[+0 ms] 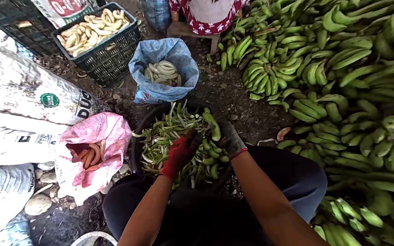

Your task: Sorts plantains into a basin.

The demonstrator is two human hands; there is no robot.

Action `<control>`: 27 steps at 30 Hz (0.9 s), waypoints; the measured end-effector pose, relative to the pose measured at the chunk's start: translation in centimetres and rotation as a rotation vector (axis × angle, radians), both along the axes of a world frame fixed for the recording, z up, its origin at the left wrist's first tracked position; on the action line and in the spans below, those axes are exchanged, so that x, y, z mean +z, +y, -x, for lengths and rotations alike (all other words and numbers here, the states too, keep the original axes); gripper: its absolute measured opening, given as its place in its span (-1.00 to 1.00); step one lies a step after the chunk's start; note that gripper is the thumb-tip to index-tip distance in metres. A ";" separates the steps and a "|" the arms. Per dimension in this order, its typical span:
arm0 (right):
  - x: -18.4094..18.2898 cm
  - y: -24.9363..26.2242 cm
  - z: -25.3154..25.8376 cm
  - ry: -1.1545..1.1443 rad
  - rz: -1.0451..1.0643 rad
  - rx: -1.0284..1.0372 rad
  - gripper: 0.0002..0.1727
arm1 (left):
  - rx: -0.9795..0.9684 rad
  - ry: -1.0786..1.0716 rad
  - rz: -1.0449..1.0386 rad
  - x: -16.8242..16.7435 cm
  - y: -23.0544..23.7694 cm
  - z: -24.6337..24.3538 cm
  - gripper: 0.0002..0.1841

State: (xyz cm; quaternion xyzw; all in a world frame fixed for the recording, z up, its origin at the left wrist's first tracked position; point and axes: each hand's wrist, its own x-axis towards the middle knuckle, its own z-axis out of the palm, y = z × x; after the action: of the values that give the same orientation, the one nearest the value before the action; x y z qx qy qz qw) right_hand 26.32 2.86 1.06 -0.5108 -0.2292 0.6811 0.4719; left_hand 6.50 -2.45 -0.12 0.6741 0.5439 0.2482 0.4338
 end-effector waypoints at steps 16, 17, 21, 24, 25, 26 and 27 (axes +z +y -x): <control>-0.7 -3.5 3.3 -0.392 0.035 0.082 -0.26 | 0.259 0.318 -0.090 -3.2 1.8 -0.1 -0.46; -0.7 -3.9 3.7 -0.380 0.041 0.111 -0.26 | 0.320 0.313 -0.064 -3.2 2.2 0.4 -0.45; -1.3 -2.9 3.4 -0.230 0.064 0.130 -0.42 | 0.330 0.133 0.003 -1.8 1.8 1.3 -0.44; -1.5 -1.3 2.3 -0.267 0.004 0.053 -0.48 | 0.175 0.015 0.031 -0.9 0.2 0.3 -0.42; -1.1 -1.0 2.1 -0.345 -0.012 0.018 -0.48 | 0.133 -0.008 0.038 -0.5 -0.3 0.0 -0.42; -0.7 -0.8 2.2 -0.405 -0.007 -0.023 -0.46 | 0.102 -0.005 0.035 -0.2 -0.8 -0.4 -0.42; -0.5 -0.5 2.3 -0.417 0.001 -0.060 -0.44 | 0.087 0.022 0.027 0.1 -1.2 -0.6 -0.41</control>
State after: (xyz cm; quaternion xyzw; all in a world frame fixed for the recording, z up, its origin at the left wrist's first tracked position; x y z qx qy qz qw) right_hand 24.05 2.35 0.57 -0.6477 -0.3063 0.5463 0.4340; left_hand 7.08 -3.64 -0.05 0.6466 0.5807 0.2517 0.4257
